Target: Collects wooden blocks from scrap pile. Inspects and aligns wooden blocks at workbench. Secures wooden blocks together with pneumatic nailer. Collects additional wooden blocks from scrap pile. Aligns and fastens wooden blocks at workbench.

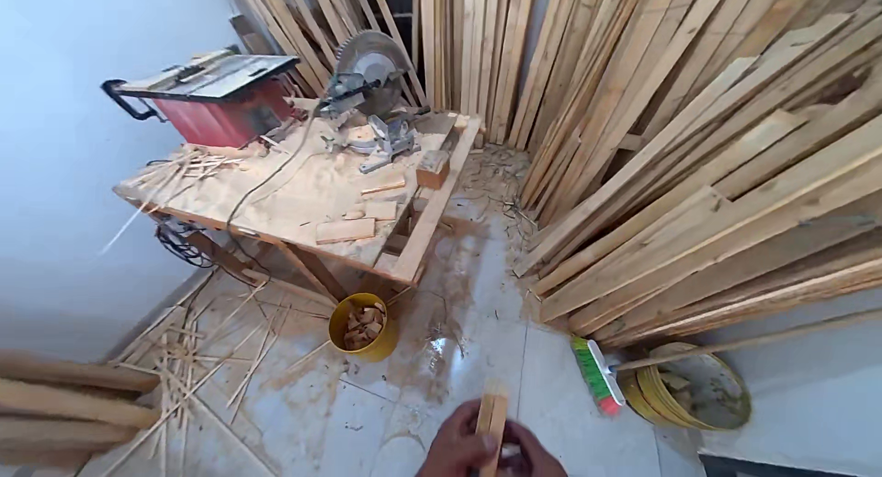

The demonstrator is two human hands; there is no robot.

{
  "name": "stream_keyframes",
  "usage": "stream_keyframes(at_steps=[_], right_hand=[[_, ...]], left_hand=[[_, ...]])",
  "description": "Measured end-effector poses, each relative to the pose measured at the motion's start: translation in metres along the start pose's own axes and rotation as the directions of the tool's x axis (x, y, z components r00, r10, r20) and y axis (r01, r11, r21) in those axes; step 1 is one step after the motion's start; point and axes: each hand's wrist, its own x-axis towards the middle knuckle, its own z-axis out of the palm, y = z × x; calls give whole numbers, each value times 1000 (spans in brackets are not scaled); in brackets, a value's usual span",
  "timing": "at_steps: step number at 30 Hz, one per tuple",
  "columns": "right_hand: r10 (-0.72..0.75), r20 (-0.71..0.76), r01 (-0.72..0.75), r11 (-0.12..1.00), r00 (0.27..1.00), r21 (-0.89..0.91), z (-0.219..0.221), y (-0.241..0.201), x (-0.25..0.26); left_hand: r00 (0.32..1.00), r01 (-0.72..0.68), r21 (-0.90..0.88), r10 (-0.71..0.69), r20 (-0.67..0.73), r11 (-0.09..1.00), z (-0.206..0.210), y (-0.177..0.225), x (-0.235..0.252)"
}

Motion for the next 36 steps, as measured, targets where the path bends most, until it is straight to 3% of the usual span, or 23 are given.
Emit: stream_keyframes(at_steps=[4, 7, 11, 14, 16, 20, 23, 28, 32, 36], right_hand=[[-98, -6, 98, 994, 995, 42, -77, -82, 110], [-69, -28, 70, 997, 997, 33, -121, -124, 191], [-43, -33, 42, 999, 999, -33, -178, -153, 313], [-145, 23, 141, 982, 989, 128, -236, -161, 411], [-215, 54, 184, 920, 975, 345, -277, -168, 471], [-168, 100, 36, 657, 981, 753, -351, -203, 564], [-177, 124, -17, 511, 976, 859, -399, -232, 626], [-248, 108, 8, 425, 963, 905, -466, -254, 756], [-185, 153, -37, 512, 971, 858, -530, -261, 876], [-134, 174, -41, 668, 976, 743, -602, -285, 1024]], left_hand=[[993, -116, 55, 116, 18, 992, 36, 86, 123], [984, -177, -26, 177, 4, 984, 42, 126, 208], [976, -216, -180, 219, -1, 960, 31, 162, 331], [980, -179, -322, 199, 30, 930, 14, 198, 432], [981, -52, -452, 130, 143, 890, -3, 231, 502], [934, 123, -565, 97, 343, 816, -17, 300, 626], [906, 200, -550, 62, 420, 811, -9, 352, 709], [850, 245, -574, 112, 515, 781, -18, 402, 856], [880, 96, -593, 210, 426, 799, -32, 430, 972], [927, -72, -509, 246, 284, 858, -50, 469, 1085]])
